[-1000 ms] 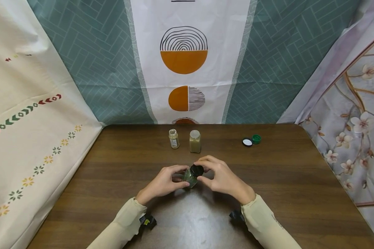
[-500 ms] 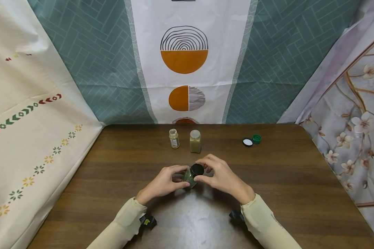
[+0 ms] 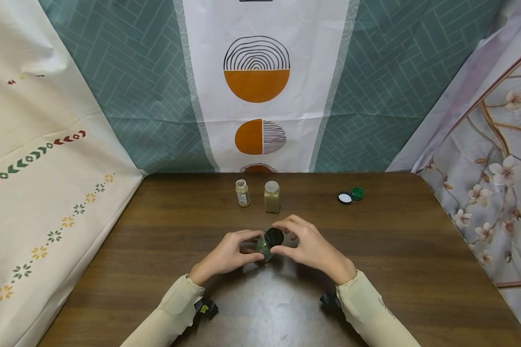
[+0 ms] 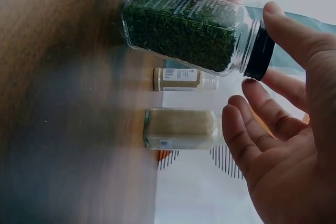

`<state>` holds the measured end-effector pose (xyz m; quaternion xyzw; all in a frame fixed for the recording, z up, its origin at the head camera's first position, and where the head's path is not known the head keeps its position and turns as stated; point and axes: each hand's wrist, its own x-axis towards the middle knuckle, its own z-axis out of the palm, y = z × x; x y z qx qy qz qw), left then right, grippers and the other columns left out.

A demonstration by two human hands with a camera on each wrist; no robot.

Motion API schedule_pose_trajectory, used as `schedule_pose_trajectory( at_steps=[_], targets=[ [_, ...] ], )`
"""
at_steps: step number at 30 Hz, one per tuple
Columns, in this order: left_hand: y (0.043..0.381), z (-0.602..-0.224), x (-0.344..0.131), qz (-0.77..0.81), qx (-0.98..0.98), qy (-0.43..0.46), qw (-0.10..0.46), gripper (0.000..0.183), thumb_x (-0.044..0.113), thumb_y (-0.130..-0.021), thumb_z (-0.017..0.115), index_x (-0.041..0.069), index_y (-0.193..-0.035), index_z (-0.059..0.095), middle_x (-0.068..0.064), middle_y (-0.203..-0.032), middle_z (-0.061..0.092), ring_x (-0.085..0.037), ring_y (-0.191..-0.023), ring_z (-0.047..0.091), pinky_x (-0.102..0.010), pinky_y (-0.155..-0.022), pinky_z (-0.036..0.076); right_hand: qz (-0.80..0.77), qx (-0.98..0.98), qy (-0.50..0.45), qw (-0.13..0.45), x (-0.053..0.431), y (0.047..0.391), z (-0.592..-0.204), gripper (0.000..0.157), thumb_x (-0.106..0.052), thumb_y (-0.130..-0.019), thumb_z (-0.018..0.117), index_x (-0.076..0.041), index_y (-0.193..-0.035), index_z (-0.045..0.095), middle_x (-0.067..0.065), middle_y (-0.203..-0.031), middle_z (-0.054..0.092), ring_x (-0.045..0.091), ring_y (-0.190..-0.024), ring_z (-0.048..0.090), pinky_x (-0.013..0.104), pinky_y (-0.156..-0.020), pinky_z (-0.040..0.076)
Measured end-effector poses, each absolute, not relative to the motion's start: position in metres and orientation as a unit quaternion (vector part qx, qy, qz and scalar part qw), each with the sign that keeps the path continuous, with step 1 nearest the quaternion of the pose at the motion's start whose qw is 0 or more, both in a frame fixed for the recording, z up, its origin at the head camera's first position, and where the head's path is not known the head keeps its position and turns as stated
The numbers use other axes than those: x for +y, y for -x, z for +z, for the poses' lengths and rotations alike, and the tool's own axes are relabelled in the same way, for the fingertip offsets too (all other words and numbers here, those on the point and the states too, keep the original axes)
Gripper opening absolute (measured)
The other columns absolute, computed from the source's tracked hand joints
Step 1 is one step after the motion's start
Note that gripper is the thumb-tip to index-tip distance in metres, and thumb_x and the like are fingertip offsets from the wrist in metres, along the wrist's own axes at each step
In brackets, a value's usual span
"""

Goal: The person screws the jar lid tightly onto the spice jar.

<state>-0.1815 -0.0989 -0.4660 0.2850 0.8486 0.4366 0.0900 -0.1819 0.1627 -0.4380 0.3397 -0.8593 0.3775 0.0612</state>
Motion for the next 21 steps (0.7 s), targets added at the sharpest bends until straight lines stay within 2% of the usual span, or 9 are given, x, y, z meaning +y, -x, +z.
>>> schedule_pose_trajectory(
  at_steps=[3,6,11,15,21],
  targets=[
    [0.1819,-0.4666,-0.0984,0.432,0.85,-0.29,0.08,0.05,0.02,-0.093,0.079,0.007,-0.139,0.063,-0.012,-0.138,0.065,-0.027,-0.117,0.07,-0.034,-0.091,0.062,0.375,-0.86,-0.34,0.064,0.1634,0.1813,-0.4368,0.057,-0.03,-0.087,0.085,-0.015,-0.137,0.064,0.001,-0.123,0.066,0.02,-0.098,0.067,0.034,-0.075,0.06],
    [0.1825,-0.4671,-0.0977,0.432,0.849,-0.295,0.071,0.048,0.019,-0.093,0.079,0.008,-0.137,0.065,-0.011,-0.136,0.067,-0.027,-0.115,0.071,-0.035,-0.091,0.062,0.372,-0.854,-0.356,0.074,0.1639,0.1807,-0.4354,0.058,-0.027,-0.089,0.083,-0.014,-0.141,0.061,0.005,-0.134,0.063,0.023,-0.109,0.067,0.04,-0.084,0.061],
    [0.1821,-0.4672,-0.0978,0.439,0.846,-0.294,0.074,0.048,0.018,-0.093,0.079,0.008,-0.137,0.065,-0.011,-0.136,0.067,-0.027,-0.114,0.071,-0.033,-0.09,0.062,0.364,-0.835,-0.401,0.092,0.1631,0.1807,-0.4328,0.05,-0.009,-0.09,0.077,-0.011,-0.138,0.063,0.007,-0.143,0.059,0.026,-0.124,0.064,0.046,-0.096,0.059],
    [0.1812,-0.4665,-0.0986,0.441,0.845,-0.29,0.083,0.049,0.019,-0.093,0.079,0.008,-0.139,0.063,-0.011,-0.138,0.065,-0.028,-0.115,0.071,-0.031,-0.09,0.061,0.371,-0.825,-0.418,0.083,0.162,0.18,-0.4316,0.046,0.004,-0.087,0.072,-0.011,-0.131,0.067,0.007,-0.143,0.06,0.025,-0.128,0.062,0.044,-0.097,0.058],
    [0.1814,-0.4652,-0.0991,0.439,0.846,-0.29,0.086,0.05,0.021,-0.094,0.078,0.008,-0.14,0.062,-0.011,-0.139,0.065,-0.028,-0.116,0.07,-0.034,-0.091,0.062,0.379,-0.824,-0.414,0.074,0.1612,0.1784,-0.4304,0.045,0.009,-0.087,0.068,-0.011,-0.126,0.071,0.006,-0.14,0.063,0.025,-0.126,0.063,0.039,-0.094,0.06]
  ],
)
